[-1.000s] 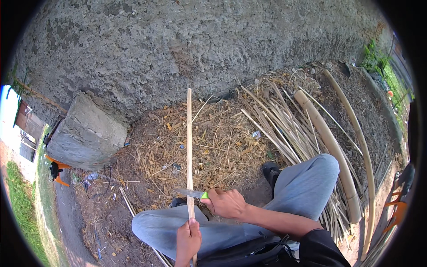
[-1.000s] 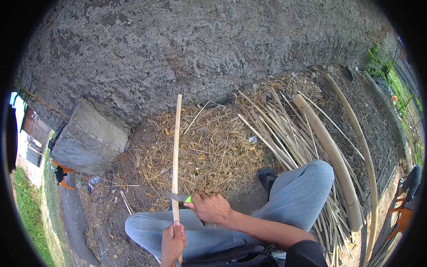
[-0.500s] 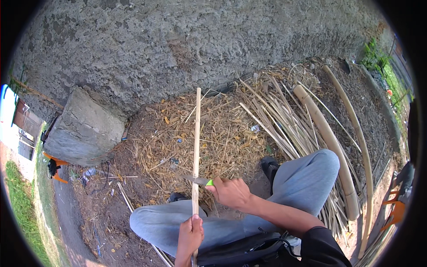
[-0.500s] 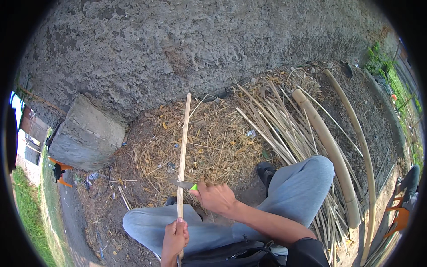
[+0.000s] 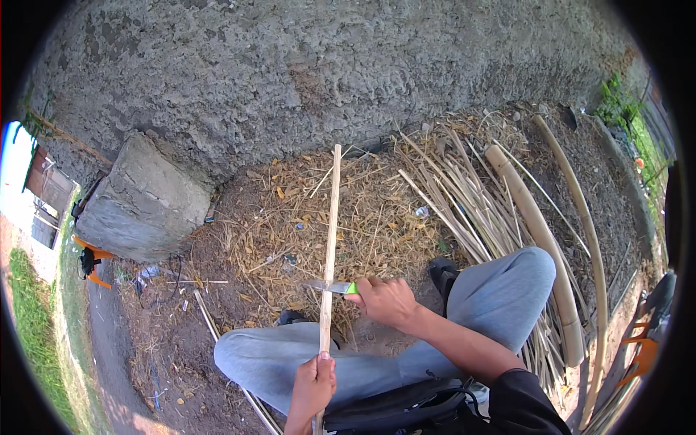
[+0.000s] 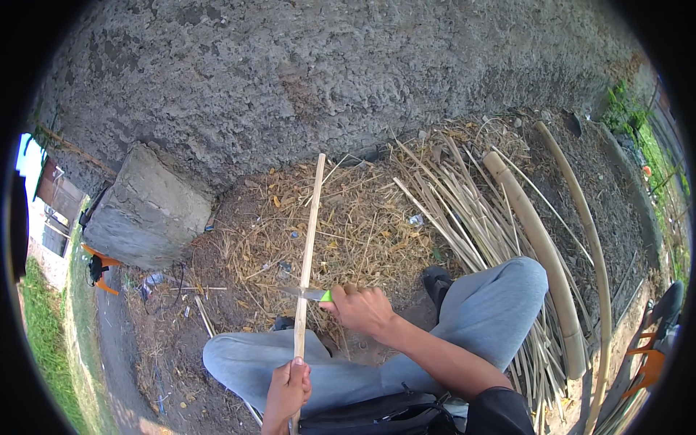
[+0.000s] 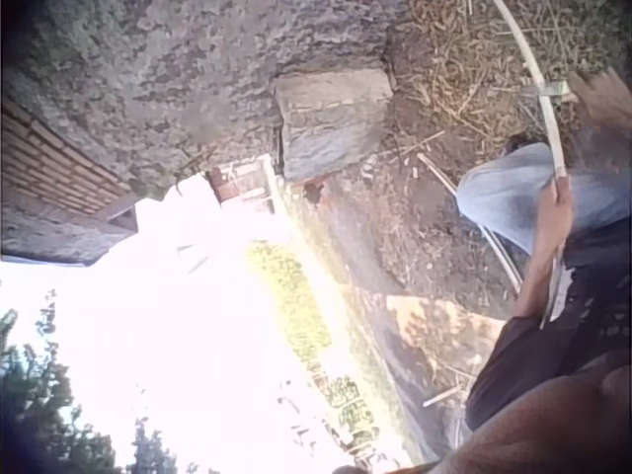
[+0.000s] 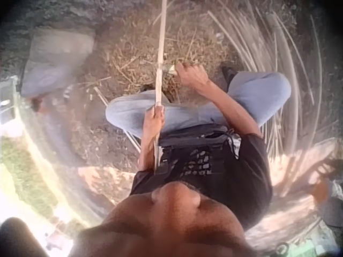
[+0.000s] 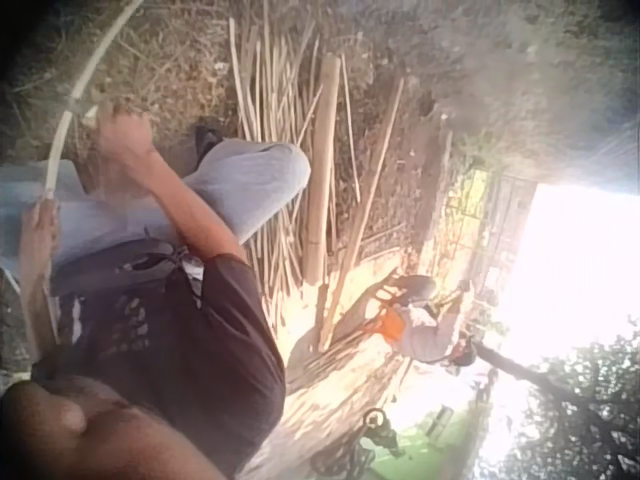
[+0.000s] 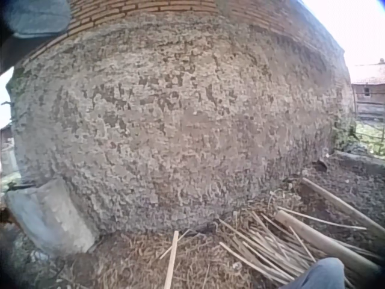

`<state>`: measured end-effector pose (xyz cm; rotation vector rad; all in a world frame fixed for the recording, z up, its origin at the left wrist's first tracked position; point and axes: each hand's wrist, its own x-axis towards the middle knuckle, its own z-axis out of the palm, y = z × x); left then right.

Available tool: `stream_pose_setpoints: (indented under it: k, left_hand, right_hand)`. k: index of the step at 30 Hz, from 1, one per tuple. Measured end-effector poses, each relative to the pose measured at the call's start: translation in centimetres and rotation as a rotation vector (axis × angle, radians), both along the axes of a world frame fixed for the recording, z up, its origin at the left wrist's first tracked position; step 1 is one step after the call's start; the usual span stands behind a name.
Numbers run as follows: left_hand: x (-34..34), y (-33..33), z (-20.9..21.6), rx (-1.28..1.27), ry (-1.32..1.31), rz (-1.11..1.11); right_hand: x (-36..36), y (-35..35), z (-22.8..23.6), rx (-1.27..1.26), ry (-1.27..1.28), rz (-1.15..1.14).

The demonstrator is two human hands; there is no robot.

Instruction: The person holds a thin wooden stick and scrapes along its surface using a knife.

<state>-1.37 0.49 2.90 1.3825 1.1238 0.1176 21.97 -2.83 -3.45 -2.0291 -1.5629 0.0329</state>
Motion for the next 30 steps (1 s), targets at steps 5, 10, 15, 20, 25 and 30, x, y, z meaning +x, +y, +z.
stream_pose_setpoints:
  k: [5, 10, 15, 20, 25, 30]
  left_hand:
    - [-1.7, -0.9, -0.5, -0.061, 0.044, -0.050]
    - [-2.1, -0.4, -0.8, -0.036, -0.043, -0.029]
    - [-2.3, -0.4, -1.5, -0.218, -0.074, 0.007]
    - [-2.3, -1.1, -2.2, -0.238, -0.087, -0.013]
    - [-4.0, -1.6, -4.8, -0.255, -0.223, 0.067]
    - [-4.4, -1.9, -3.3, -0.062, -0.081, 0.025]
  right_hand:
    - [3.4, 1.2, 0.3, -0.148, 0.080, -0.190]
    - [0.6, 0.0, 0.9, -0.058, 0.127, -0.159]
    - [-0.4, -0.9, 1.1, 0.000, 0.095, -0.054]
    - [-1.2, -1.5, 1.0, 0.029, 0.086, 0.003]
    - [-2.3, -2.1, 0.9, 0.083, 0.090, 0.049]
    - [-1.3, -0.8, 1.3, 0.094, 0.053, 0.010]
